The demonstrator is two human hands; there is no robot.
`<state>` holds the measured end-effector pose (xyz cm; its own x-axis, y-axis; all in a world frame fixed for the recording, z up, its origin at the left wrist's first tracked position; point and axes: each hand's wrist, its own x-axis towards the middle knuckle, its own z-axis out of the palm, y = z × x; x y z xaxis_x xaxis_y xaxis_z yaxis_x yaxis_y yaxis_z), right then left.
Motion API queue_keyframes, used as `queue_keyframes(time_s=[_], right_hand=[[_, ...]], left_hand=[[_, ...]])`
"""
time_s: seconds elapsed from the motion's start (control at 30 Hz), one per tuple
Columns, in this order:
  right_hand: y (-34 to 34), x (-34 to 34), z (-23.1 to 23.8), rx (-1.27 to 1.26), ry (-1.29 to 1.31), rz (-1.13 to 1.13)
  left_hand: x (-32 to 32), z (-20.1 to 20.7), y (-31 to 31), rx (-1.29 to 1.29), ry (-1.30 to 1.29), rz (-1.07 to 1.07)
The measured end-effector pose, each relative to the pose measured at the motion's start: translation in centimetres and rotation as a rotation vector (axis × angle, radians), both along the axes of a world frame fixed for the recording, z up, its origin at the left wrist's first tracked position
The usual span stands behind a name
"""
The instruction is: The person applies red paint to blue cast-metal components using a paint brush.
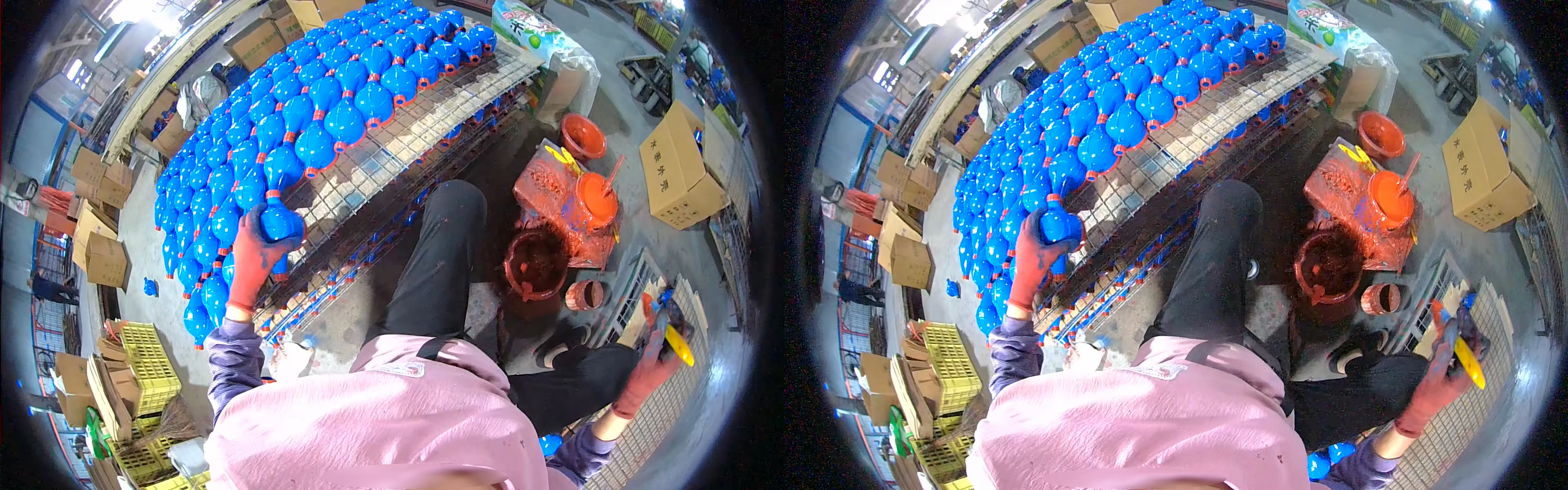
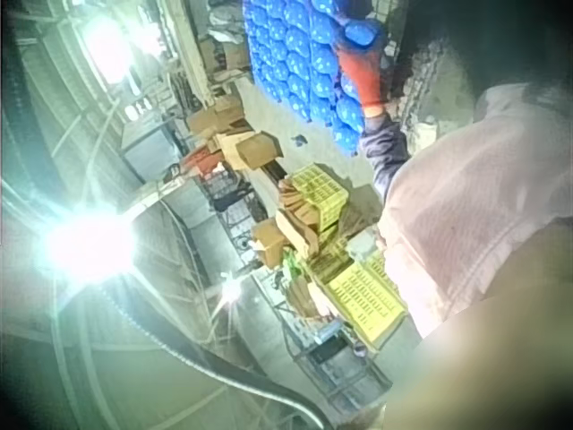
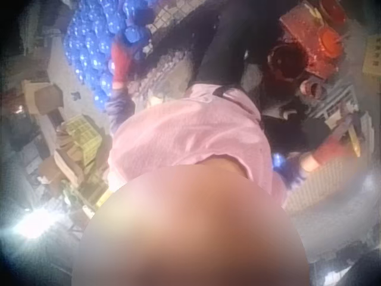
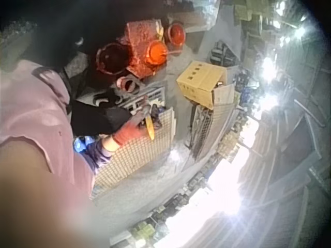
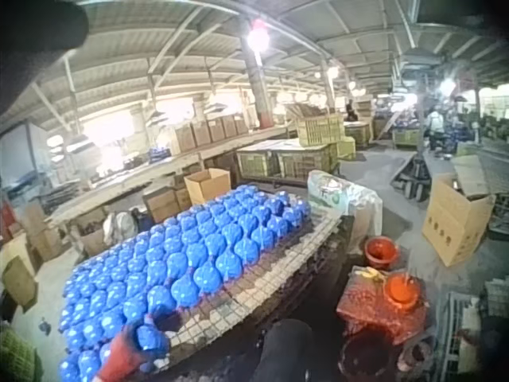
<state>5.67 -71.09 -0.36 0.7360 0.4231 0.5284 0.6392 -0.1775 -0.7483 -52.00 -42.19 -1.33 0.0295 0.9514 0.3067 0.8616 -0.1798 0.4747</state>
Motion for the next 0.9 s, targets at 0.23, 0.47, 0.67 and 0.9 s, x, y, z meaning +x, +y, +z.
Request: queue_keyframes(time_s=[0.23,0.47,0.67,0.9], right_hand=[[-4.4,2.8,4.5,-0.395,-0.212,0.050],[-12.9,6.6,-2.4,-0.550,-0.280,-0.357],[-18.6,1.9,-11.5,-0.882,-0.060,-0.292],[-27.4,-6.8,-30.3,-1.302,0.055,-0.091]], left_hand=[[-3.4,-1.5,1.9,-0.112,0.365,-0.058],[-7.8,-3.5,3.4,-0.427,-0.060,-0.329],[-12.2,-4.2,8.9,-0.057,0.558,-0.244],[6.1,3.6,5.1,0.346,0.391,-0.613]])
